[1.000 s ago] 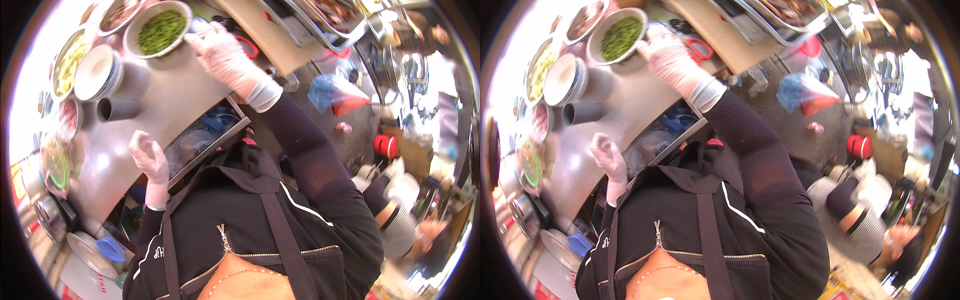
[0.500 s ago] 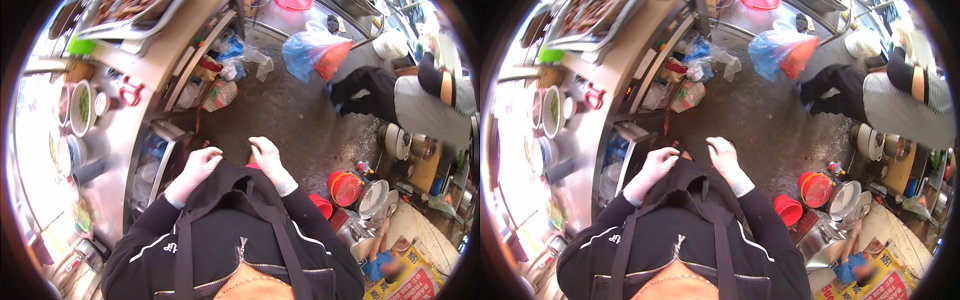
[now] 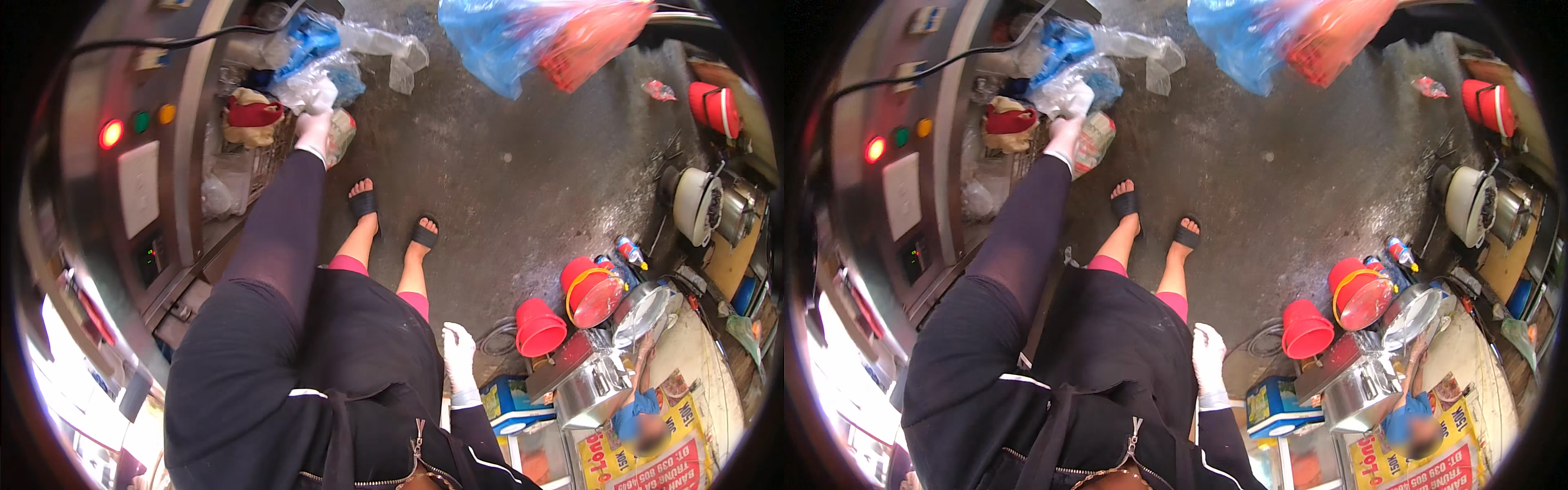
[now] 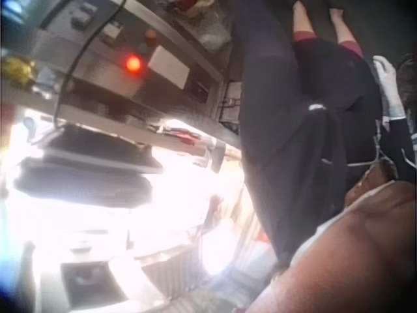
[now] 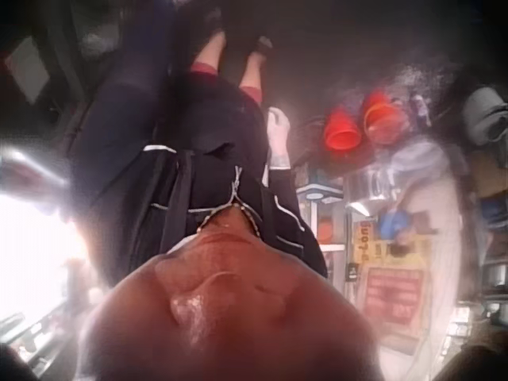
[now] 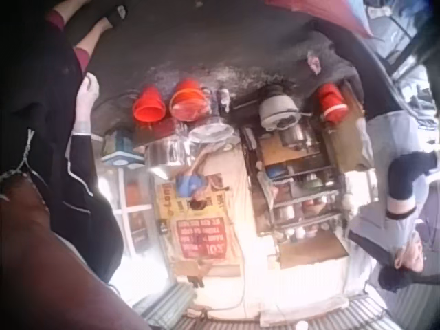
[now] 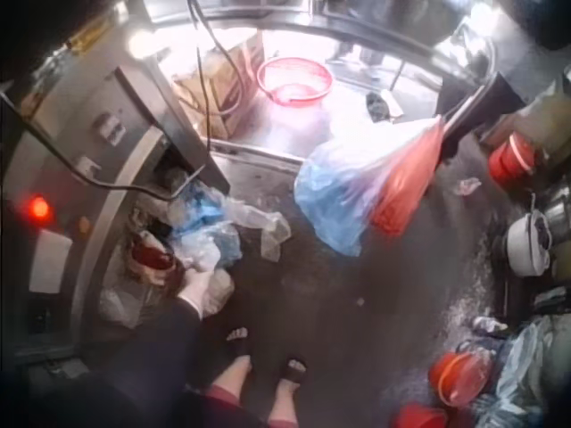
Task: The person assembles food items into a takeaway container, adding cooked meat, vegetables, and sauce, then seals the container and places it into a plastic bag.
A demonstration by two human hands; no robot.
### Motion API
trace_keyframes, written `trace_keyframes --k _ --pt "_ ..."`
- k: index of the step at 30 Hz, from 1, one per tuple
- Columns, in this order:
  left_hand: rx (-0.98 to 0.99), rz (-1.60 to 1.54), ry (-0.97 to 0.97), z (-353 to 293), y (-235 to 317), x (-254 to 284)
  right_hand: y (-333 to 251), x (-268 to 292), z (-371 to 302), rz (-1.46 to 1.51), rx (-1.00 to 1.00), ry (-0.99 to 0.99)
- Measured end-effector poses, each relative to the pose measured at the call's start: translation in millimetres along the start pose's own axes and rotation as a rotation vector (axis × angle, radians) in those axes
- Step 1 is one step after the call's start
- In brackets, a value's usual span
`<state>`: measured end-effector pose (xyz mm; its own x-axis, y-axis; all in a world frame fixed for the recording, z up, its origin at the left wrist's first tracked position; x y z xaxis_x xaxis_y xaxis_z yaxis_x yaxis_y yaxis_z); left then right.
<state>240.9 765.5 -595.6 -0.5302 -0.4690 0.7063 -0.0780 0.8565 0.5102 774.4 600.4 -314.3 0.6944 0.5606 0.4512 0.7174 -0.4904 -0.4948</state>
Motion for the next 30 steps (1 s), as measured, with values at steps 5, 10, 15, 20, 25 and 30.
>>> trace_keyframes --k 5,10,15,20,25,30 --pt "0.204 -0.404 0.132 44 -3 -26 -27 -53 33 0.228 -0.144 -0.134" --pt "0.191 -0.078 0.119 57 -23 -16 -58 -79 61 0.294 -0.143 -0.222" --pt "-0.029 0.29 0.02 33 -19 25 -60 -86 74 0.276 -0.137 -0.227" --pt "-0.089 0.3 -0.03 5 -2 63 -72 -85 87 0.168 -0.088 -0.272" --pt "0.182 -0.532 -0.155 -78 49 119 -125 -101 97 0.217 0.12 -0.345" --pt "-0.247 -0.483 -0.461 -219 100 189 -231 -118 122 1.026 -0.079 -0.59"
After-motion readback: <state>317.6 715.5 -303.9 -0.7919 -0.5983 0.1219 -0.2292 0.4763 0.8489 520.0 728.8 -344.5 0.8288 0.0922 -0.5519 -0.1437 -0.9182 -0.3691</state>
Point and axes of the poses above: each hand's wrist, its own z-axis towards the middle knuckle, its own x-axis out of the back of the hand, y = z × x, the point moved 2 cm from there along z, towards the middle knuckle, and after that the axes turned 1 degree about -y, right-handed, at the moved point
